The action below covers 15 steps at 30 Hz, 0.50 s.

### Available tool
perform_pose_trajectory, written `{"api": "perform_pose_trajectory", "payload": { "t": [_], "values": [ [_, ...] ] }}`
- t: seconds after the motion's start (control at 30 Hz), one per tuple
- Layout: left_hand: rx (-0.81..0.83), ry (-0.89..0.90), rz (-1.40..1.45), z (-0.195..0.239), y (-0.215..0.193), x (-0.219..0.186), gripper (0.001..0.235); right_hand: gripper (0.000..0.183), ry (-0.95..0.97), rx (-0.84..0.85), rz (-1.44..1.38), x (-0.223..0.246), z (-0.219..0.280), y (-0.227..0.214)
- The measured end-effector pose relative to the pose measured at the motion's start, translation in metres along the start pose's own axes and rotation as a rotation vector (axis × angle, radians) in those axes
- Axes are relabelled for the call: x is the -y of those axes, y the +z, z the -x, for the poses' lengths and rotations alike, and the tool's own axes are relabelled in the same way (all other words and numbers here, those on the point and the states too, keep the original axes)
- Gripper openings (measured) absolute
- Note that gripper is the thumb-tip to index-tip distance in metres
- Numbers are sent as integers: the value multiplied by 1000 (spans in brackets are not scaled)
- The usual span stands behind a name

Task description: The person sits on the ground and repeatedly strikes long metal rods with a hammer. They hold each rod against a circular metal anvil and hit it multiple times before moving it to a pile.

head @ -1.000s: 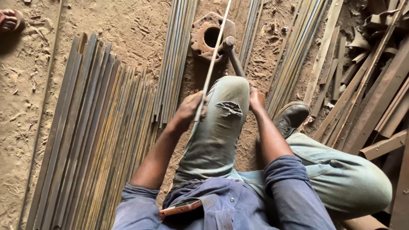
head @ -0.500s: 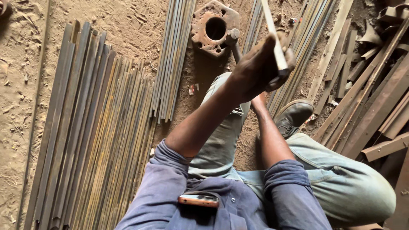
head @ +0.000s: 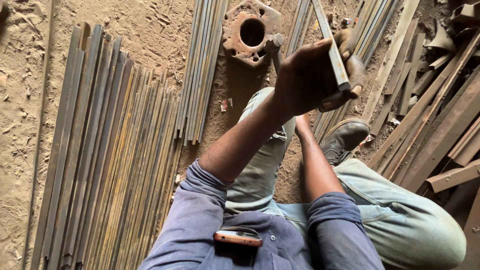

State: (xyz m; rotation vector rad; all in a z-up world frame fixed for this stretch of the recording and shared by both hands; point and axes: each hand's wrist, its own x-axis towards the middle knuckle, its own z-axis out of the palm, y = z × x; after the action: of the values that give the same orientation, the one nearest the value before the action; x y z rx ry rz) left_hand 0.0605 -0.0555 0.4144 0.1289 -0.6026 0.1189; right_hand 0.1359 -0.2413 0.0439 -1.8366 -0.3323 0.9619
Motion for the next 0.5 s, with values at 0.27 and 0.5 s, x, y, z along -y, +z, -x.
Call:
{"api": "perform_pose_trajectory", "payload": {
  "t": [0.27, 0.5],
  "values": [
    [-717, 134, -481, 36, -81, -12, 52, 42, -26, 52, 11, -1, -1, -3],
    [-1272, -326, -737, 230, -260, -83, 32, 27, -17, 65, -127, 3, 1, -6]
  ]
}}
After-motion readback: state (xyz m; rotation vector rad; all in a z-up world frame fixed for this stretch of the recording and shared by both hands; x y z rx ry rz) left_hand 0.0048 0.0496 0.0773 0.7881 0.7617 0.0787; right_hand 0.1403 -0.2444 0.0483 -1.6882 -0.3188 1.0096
